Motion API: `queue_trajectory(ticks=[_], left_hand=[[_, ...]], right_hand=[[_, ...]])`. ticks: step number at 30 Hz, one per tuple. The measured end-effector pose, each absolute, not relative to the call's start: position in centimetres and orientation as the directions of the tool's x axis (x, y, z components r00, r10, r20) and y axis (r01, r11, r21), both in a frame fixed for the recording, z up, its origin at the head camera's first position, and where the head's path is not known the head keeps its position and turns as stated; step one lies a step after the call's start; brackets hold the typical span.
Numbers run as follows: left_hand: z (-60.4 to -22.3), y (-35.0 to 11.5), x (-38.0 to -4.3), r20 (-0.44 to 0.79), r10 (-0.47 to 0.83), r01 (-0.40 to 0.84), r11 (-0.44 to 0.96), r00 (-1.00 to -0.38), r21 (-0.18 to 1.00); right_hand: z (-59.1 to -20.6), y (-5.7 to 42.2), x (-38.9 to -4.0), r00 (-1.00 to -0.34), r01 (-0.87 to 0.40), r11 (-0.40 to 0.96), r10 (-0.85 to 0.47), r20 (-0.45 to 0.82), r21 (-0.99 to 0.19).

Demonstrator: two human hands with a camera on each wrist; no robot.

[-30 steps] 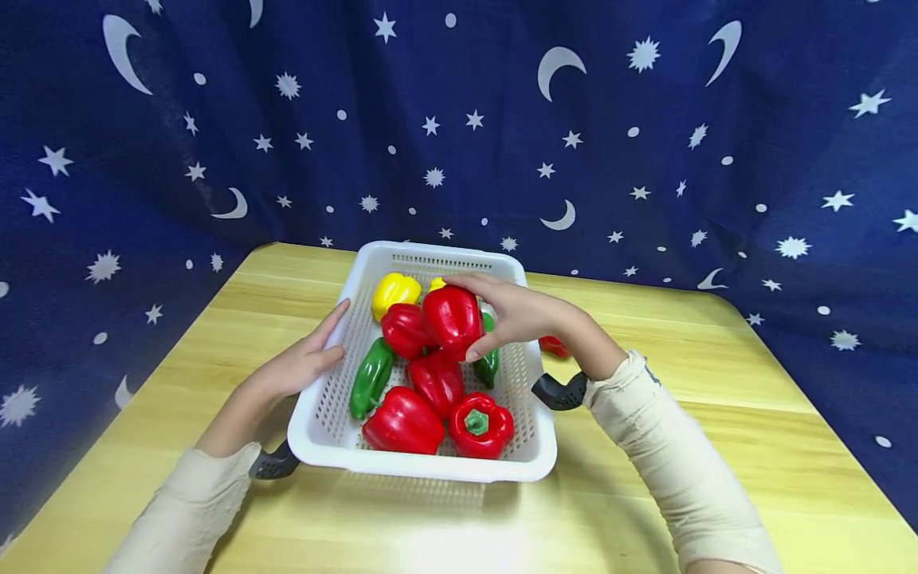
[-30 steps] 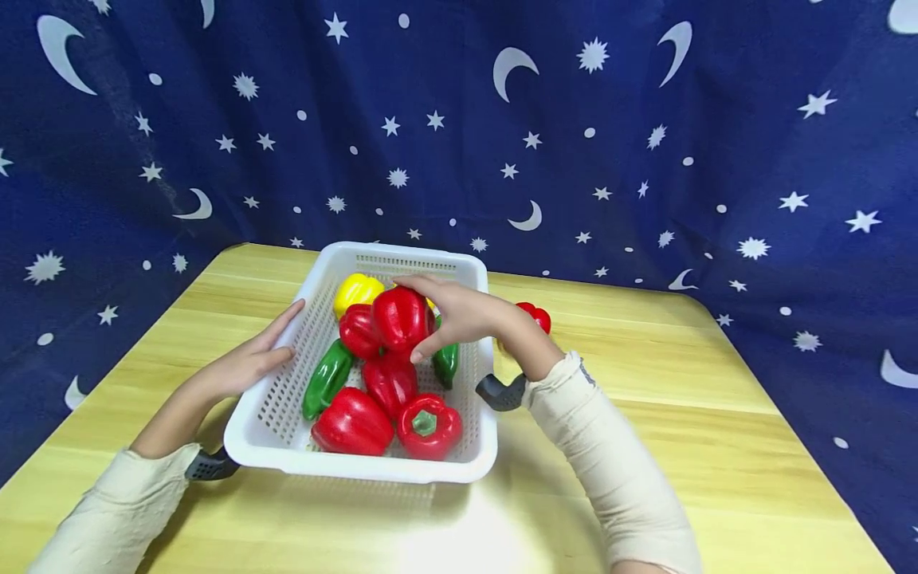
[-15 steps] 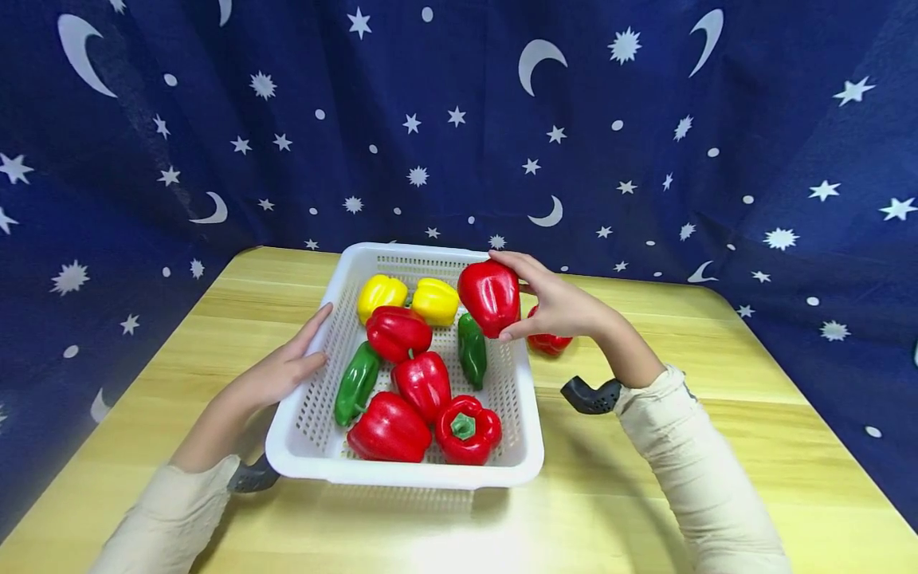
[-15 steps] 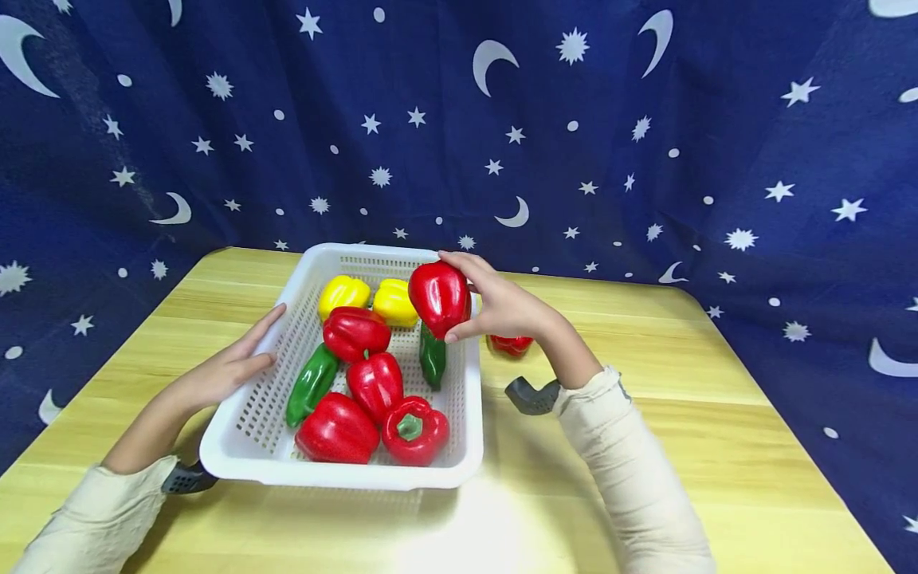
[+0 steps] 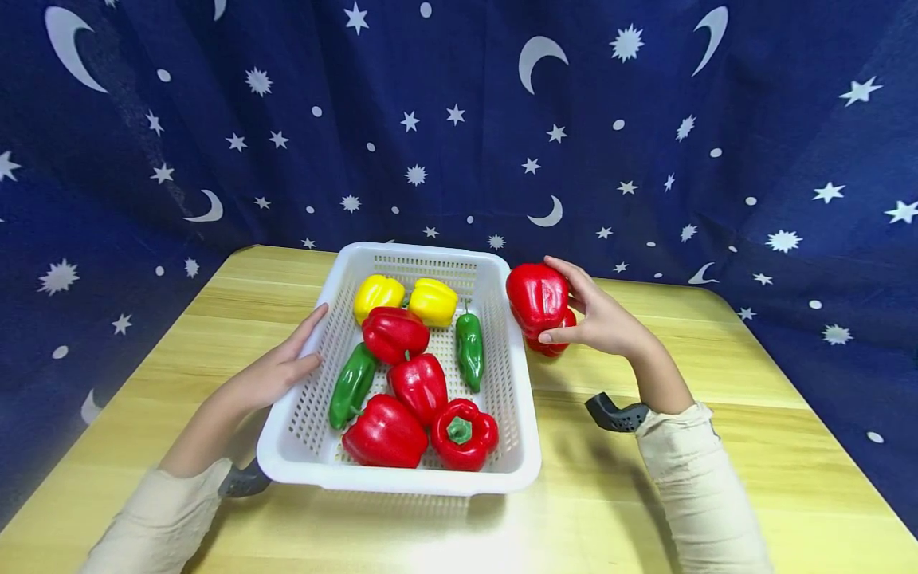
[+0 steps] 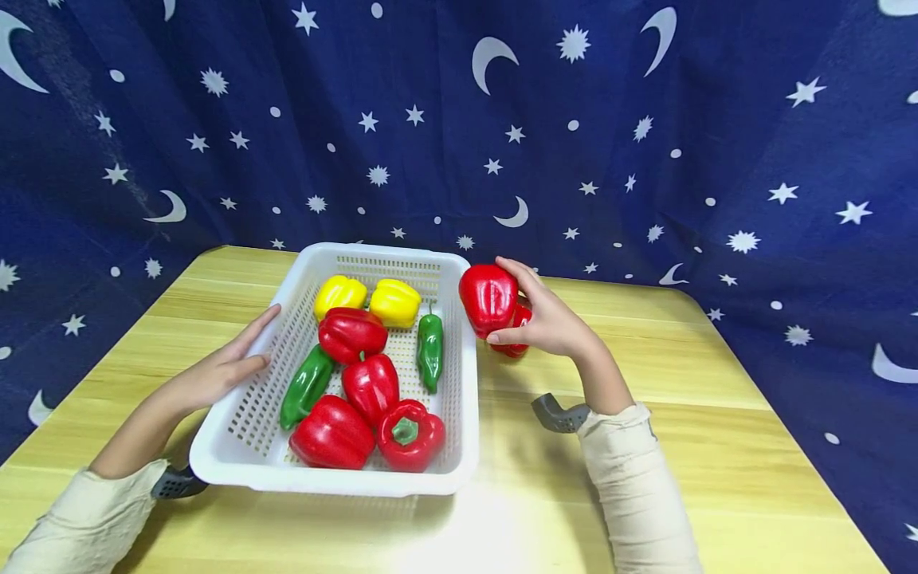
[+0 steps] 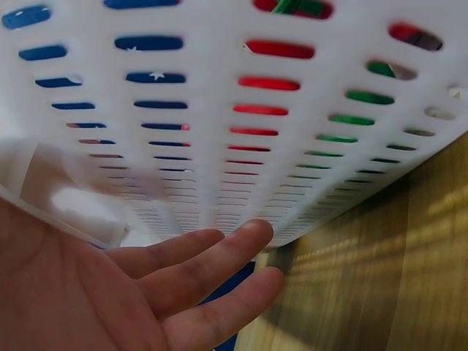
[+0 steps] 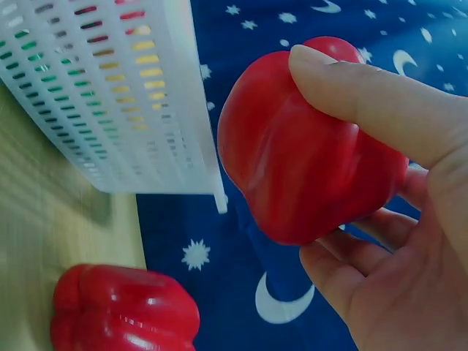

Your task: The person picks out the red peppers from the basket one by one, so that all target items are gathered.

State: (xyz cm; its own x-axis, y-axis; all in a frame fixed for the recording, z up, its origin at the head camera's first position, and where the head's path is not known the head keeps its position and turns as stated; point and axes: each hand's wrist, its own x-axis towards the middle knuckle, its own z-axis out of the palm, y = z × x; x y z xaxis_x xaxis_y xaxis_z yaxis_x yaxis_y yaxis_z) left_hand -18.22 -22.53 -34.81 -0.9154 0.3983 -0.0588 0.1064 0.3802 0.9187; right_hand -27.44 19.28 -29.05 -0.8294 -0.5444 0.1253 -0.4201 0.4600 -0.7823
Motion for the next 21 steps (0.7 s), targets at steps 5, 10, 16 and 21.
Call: queue_trajectory(ticks=[5,10,16,21], left_hand=[[-34.9,-22.5,-18.3,-0.068,0.391,0.098,0.39,-0.918,0.916],[-35.1,-22.4,-18.6,-0.09,0.382,0.079,0.405,-0.92,0.911],[-35.2,-22.3,-18.5,-0.091,0.387,0.077,0.399,-0.918,0.914],[-35.1,-22.3,-18.3,-0.082,0.383,0.079,0.385,-0.92,0.919]], right_hand=[[-29.7,20.6,-27.6,-0.846,-0.419,0.455,-0.509,0.156,-0.786],[-30.4,22.1,-27.6,-0.864,-0.408,0.447,-0.471,0.179,-0.796],[-31.1,23.6,-27.5,-0.869,-0.404,0.44,-0.457,0.187,-0.802],[-31.1,24.2,-27.9,-0.879,-0.402,0.45,-0.433,0.199,-0.797]])
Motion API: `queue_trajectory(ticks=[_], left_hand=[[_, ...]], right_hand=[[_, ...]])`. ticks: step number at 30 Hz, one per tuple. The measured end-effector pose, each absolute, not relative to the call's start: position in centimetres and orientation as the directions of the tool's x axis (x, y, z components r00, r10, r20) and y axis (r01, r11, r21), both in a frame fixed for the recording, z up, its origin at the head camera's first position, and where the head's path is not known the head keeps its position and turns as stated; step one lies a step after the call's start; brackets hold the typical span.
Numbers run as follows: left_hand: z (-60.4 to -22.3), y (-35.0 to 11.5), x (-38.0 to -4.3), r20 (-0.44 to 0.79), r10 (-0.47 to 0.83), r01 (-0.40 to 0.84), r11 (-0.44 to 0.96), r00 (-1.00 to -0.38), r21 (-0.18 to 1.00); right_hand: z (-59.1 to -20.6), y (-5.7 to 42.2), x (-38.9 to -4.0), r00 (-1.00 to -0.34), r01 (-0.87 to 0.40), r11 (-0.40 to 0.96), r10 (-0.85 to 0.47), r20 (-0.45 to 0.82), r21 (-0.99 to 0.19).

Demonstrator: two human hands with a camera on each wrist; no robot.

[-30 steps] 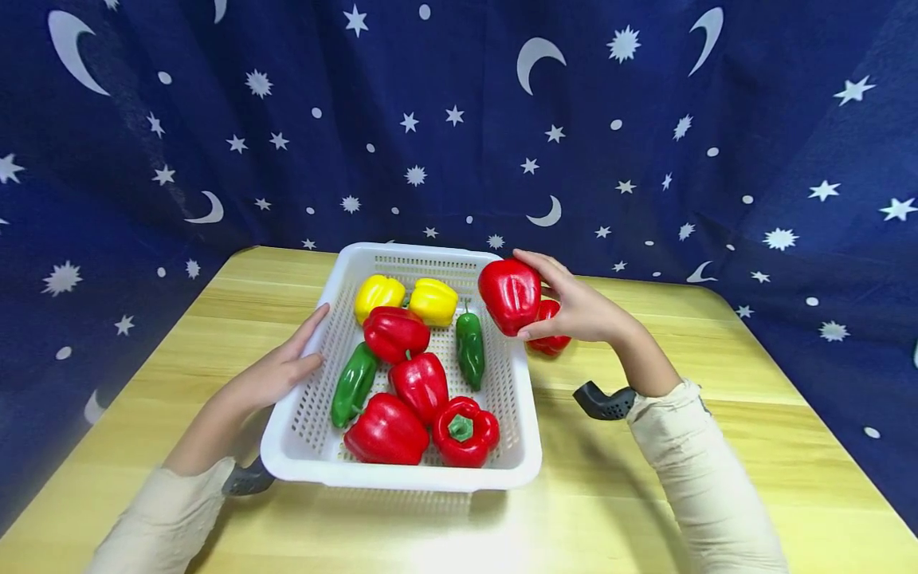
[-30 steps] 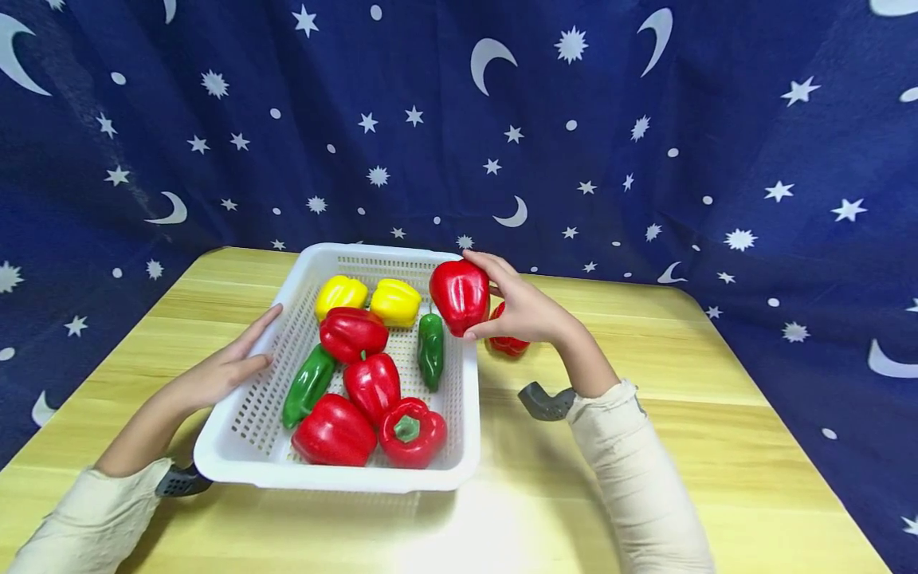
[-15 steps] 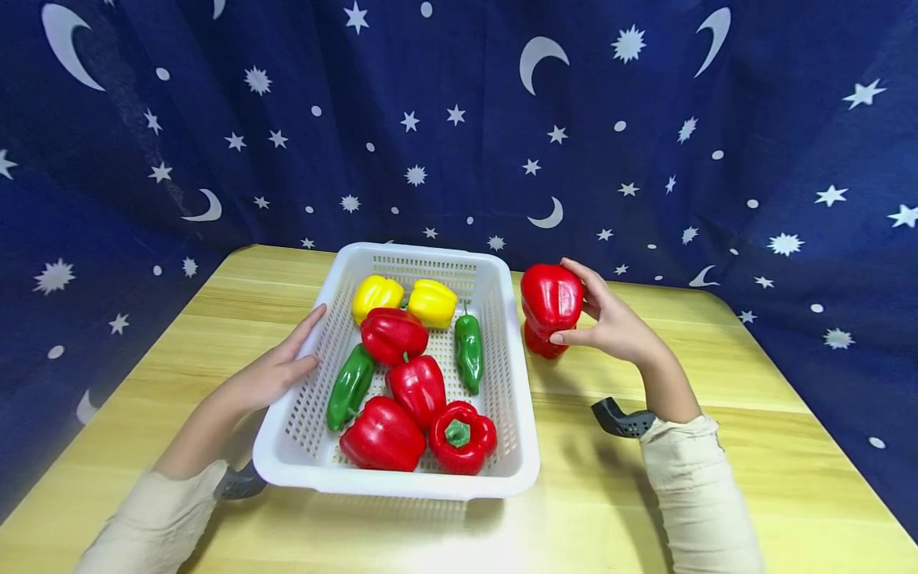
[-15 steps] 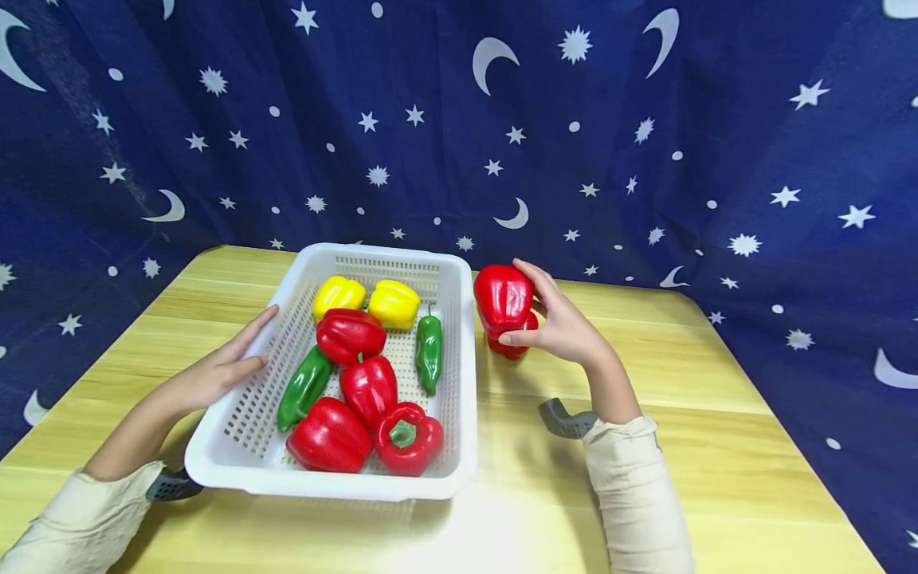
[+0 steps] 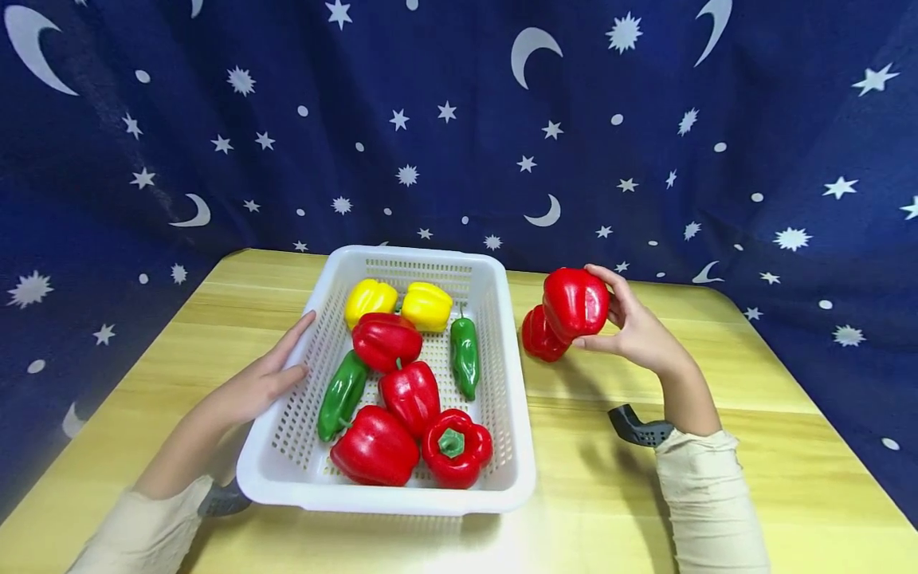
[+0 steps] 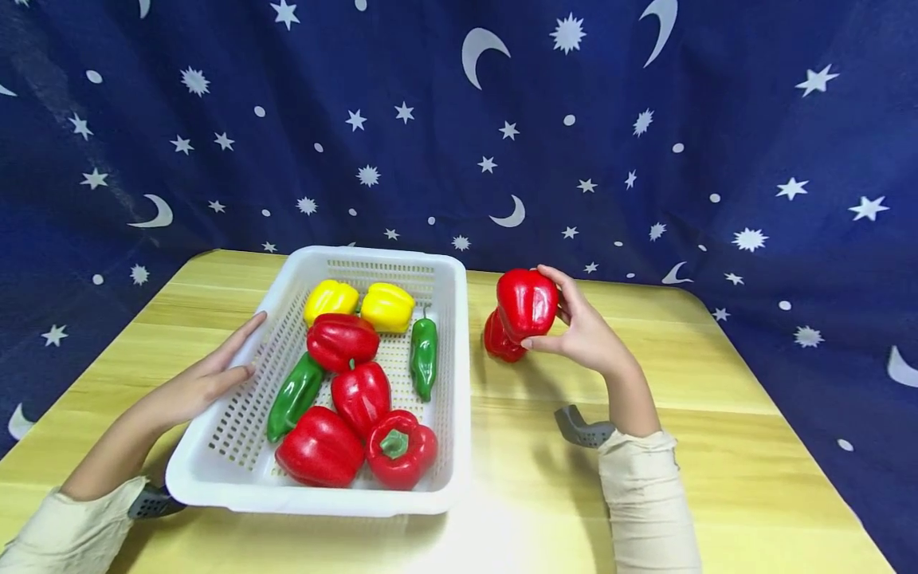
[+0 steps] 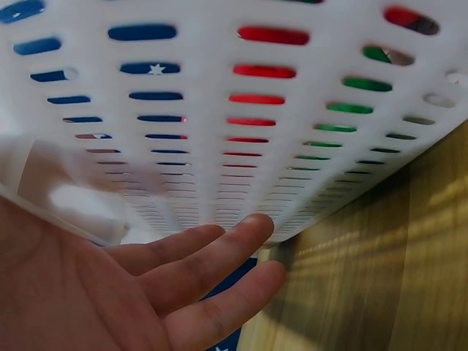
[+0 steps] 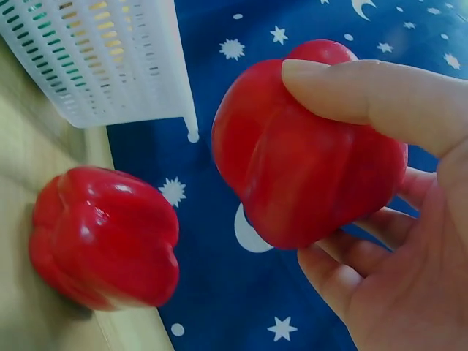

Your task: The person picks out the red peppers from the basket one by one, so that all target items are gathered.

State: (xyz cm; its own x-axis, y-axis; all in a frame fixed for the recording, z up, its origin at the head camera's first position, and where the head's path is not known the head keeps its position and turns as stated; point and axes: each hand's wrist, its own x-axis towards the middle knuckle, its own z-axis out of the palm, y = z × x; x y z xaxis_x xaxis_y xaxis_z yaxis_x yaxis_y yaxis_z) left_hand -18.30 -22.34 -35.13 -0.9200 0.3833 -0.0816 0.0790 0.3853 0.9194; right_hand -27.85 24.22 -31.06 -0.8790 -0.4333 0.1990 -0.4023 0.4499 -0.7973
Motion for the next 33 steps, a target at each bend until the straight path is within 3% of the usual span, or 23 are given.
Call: queue_trajectory(ticks=[18,33], left_hand=[[-34.8,-22.7,-17.9,-0.059,0.386,0.101,0.38,-0.92,0.919],[-35.1,-22.6,-18.2,-0.046,0.397,0.117,0.377,-0.917,0.919]], right_hand=[[-30.9,26.6,-28.1,-0.922,-0.337,0.492,-0.344,0.177,-0.803],[-33.4,29.2,-29.3,-0.948,-0.224,0.5,-0.31,0.069,-0.836]])
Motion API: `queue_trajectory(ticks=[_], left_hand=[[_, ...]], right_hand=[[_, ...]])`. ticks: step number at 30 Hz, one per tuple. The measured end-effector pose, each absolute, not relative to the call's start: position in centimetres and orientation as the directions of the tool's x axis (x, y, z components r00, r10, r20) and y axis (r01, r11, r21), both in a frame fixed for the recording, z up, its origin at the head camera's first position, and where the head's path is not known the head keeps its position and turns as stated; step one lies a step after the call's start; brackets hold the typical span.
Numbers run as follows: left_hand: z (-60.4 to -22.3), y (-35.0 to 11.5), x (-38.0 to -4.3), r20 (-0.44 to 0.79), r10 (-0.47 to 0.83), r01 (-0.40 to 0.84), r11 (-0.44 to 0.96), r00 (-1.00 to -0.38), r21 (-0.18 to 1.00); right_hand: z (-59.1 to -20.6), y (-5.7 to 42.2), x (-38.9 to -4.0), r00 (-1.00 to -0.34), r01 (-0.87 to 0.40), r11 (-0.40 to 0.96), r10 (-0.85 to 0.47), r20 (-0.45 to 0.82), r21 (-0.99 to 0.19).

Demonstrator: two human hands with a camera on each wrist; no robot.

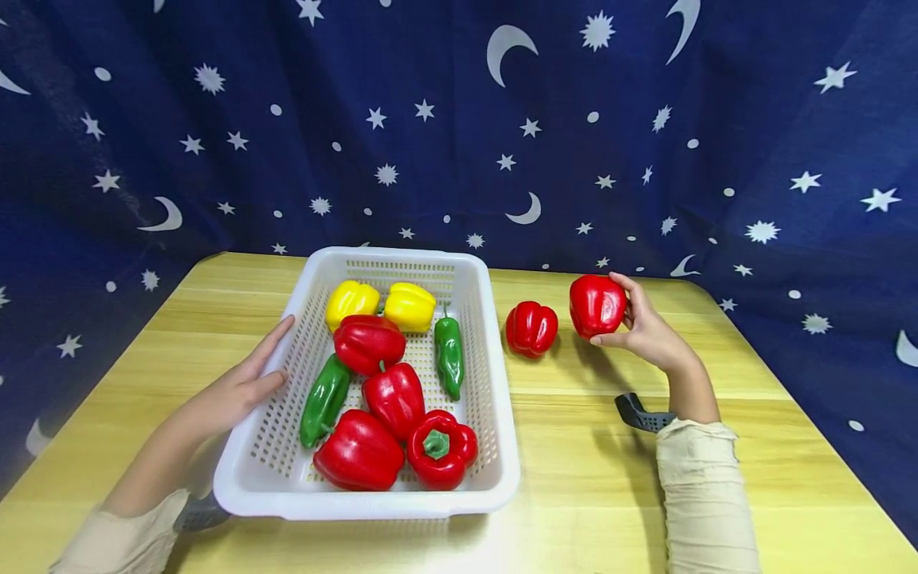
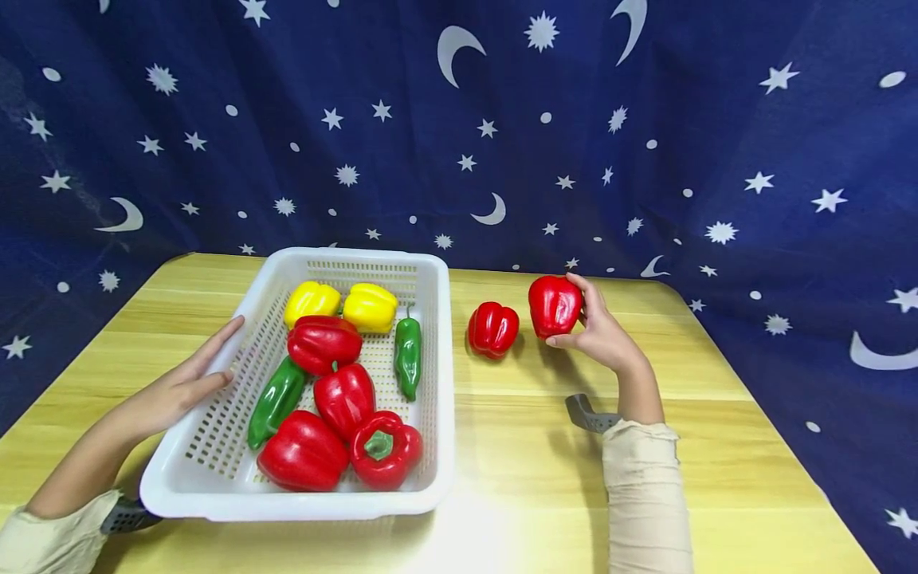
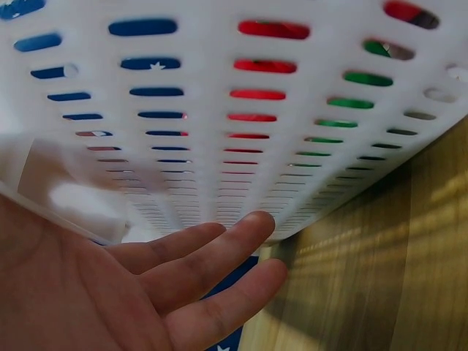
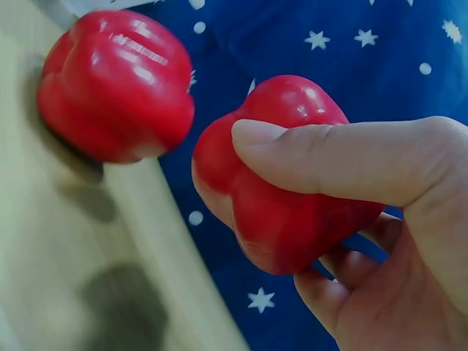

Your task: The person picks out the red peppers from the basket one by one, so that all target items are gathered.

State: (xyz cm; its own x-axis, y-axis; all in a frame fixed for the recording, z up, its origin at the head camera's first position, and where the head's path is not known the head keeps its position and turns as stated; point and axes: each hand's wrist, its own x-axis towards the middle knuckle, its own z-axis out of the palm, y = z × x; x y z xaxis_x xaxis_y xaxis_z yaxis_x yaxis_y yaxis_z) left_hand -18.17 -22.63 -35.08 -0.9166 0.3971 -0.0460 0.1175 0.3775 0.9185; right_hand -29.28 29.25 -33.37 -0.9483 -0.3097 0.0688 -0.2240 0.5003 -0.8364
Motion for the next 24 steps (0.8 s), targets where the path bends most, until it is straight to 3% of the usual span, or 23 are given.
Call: queue_trajectory(ticks=[24], left_hand=[[-35.0,-22.7,-18.1,-0.049,0.405,0.115,0.371,-0.913,0.921]], right_hand=[[-36.6,30.4,-30.4,-0.948,-0.131,0.551,-0.313,-0.058,-0.824]])
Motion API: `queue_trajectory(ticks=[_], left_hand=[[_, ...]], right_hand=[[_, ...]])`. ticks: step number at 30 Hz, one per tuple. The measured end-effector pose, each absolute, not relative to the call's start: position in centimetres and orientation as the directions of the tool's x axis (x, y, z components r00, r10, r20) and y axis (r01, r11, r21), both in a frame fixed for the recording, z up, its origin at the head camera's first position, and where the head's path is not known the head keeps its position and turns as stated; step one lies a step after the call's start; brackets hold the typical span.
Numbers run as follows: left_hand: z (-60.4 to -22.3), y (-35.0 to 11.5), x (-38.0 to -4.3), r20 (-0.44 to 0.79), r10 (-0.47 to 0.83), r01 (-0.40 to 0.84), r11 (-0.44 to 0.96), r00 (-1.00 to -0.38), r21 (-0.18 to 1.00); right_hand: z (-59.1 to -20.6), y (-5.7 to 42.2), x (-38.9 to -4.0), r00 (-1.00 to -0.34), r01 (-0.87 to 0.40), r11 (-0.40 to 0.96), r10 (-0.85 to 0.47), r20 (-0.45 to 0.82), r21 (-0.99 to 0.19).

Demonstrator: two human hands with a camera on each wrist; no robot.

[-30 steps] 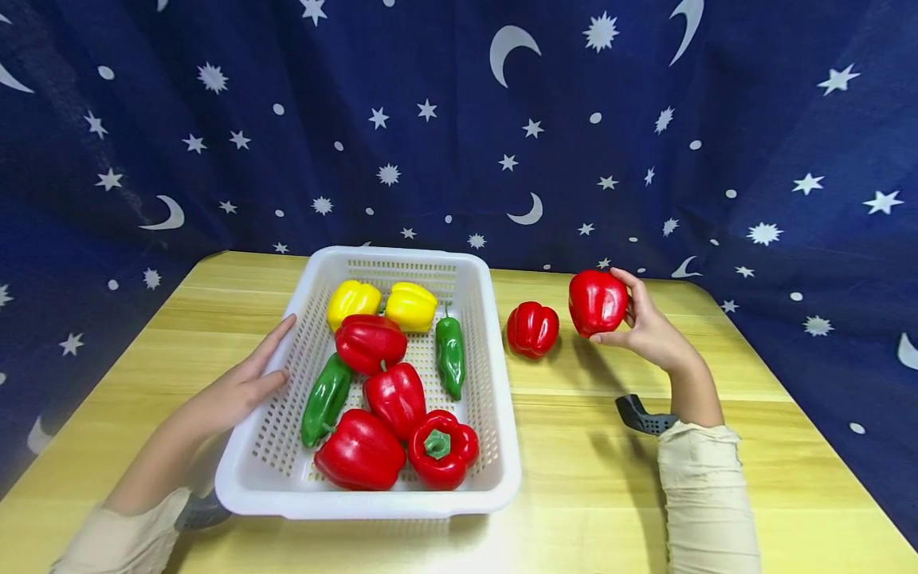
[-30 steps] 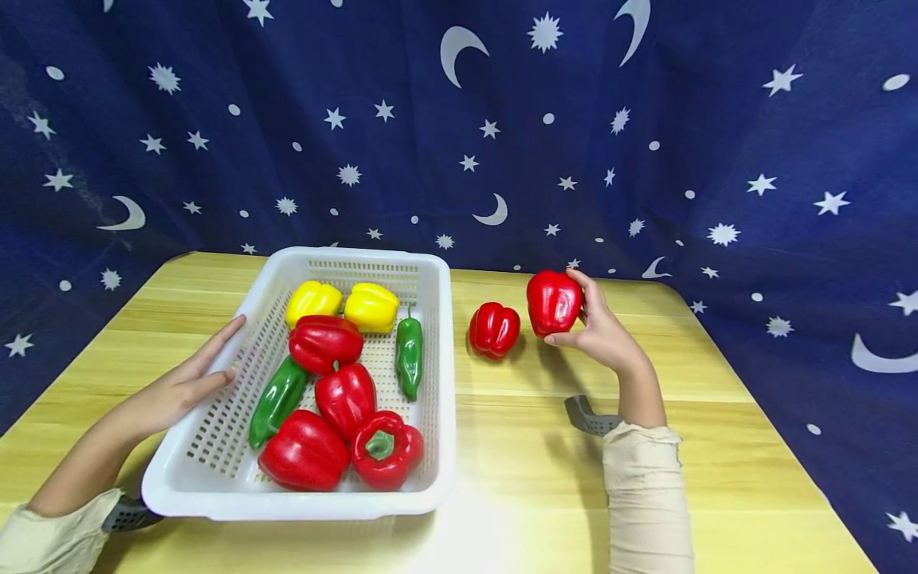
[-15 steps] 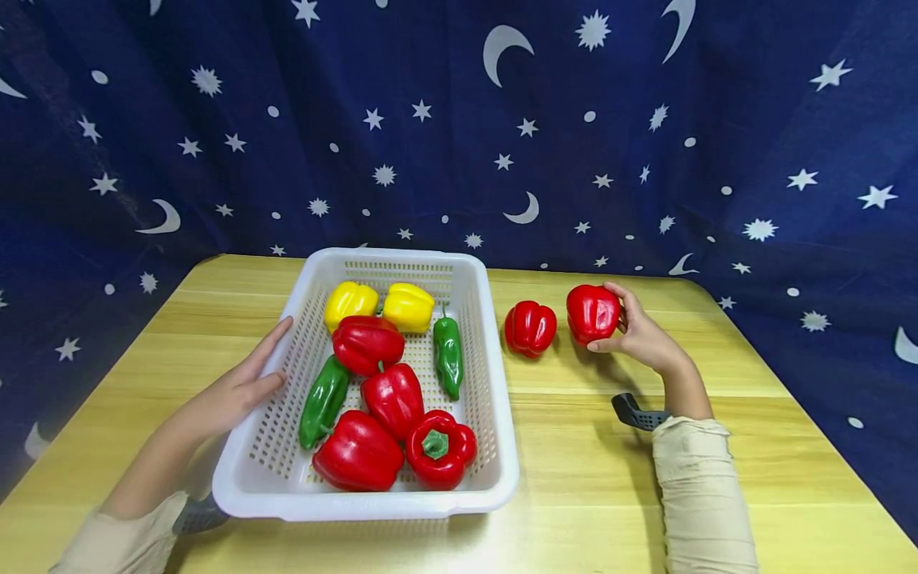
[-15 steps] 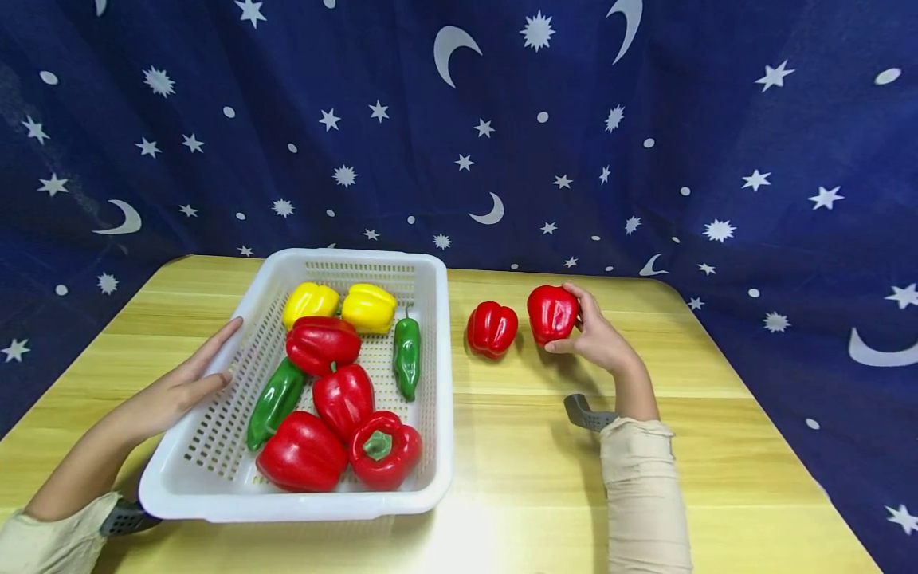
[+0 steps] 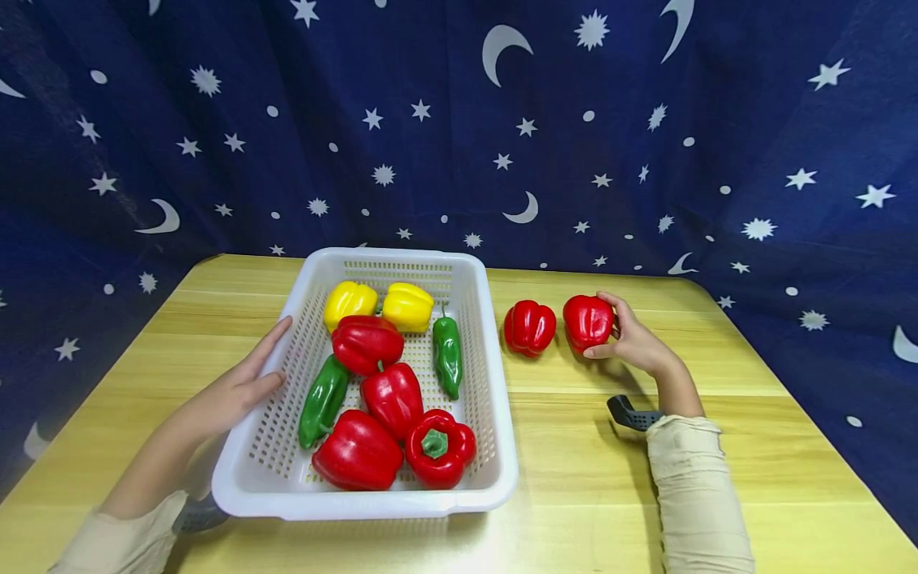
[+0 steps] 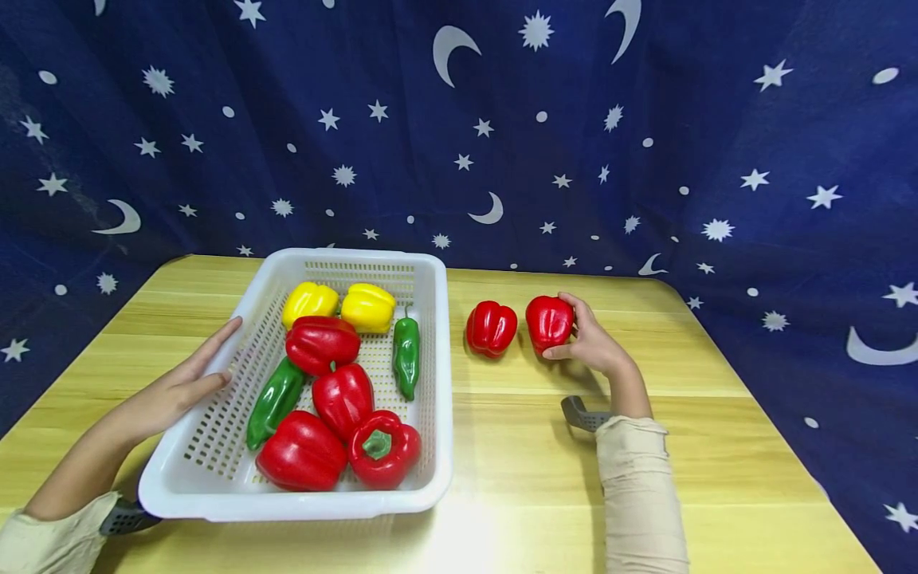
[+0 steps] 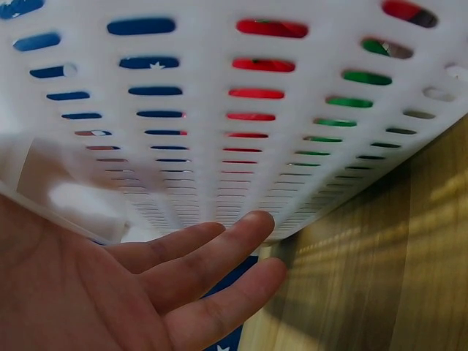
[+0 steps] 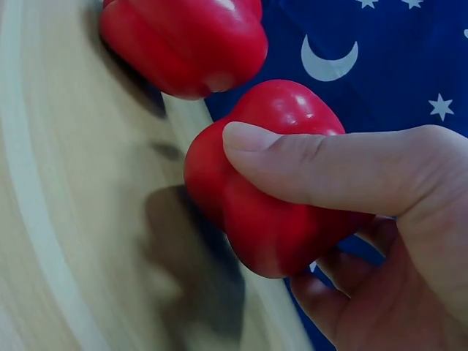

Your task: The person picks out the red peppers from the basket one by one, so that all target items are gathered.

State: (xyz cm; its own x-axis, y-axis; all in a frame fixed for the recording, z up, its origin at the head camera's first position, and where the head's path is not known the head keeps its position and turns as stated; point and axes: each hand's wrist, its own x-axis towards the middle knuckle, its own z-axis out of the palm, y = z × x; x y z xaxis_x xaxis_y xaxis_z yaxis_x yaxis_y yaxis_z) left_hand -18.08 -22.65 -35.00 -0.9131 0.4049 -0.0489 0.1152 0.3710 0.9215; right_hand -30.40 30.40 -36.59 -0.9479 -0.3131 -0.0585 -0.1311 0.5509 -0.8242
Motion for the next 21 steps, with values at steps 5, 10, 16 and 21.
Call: queue_trajectory(ticks=[5,10,16,21], left_hand=[[-35.05,-22.62,-18.08,-0.051,0.41,0.115,0.37,-0.911,0.922],[-35.11,-22.58,-18.14,-0.053,0.41,0.113,0.37,-0.911,0.922],[-35.12,-22.67,-18.2,-0.053,0.4,0.109,0.372,-0.915,0.922],[-35.13,-22.7,-18.16,-0.06,0.393,0.104,0.384,-0.918,0.917]], right_hand=[[-36.81,30.34,-30.35,-0.941,-0.122,0.547,-0.328,-0.078,-0.828],[-36.95,30.67,-30.3,-0.938,-0.116,0.562,-0.333,-0.096,-0.819],[-36.9,30.99,-30.29,-0.933,-0.125,0.596,-0.343,-0.111,-0.793],[-36.87,30.96,-30.27,-0.928,-0.127,0.628,-0.348,-0.131,-0.768]])
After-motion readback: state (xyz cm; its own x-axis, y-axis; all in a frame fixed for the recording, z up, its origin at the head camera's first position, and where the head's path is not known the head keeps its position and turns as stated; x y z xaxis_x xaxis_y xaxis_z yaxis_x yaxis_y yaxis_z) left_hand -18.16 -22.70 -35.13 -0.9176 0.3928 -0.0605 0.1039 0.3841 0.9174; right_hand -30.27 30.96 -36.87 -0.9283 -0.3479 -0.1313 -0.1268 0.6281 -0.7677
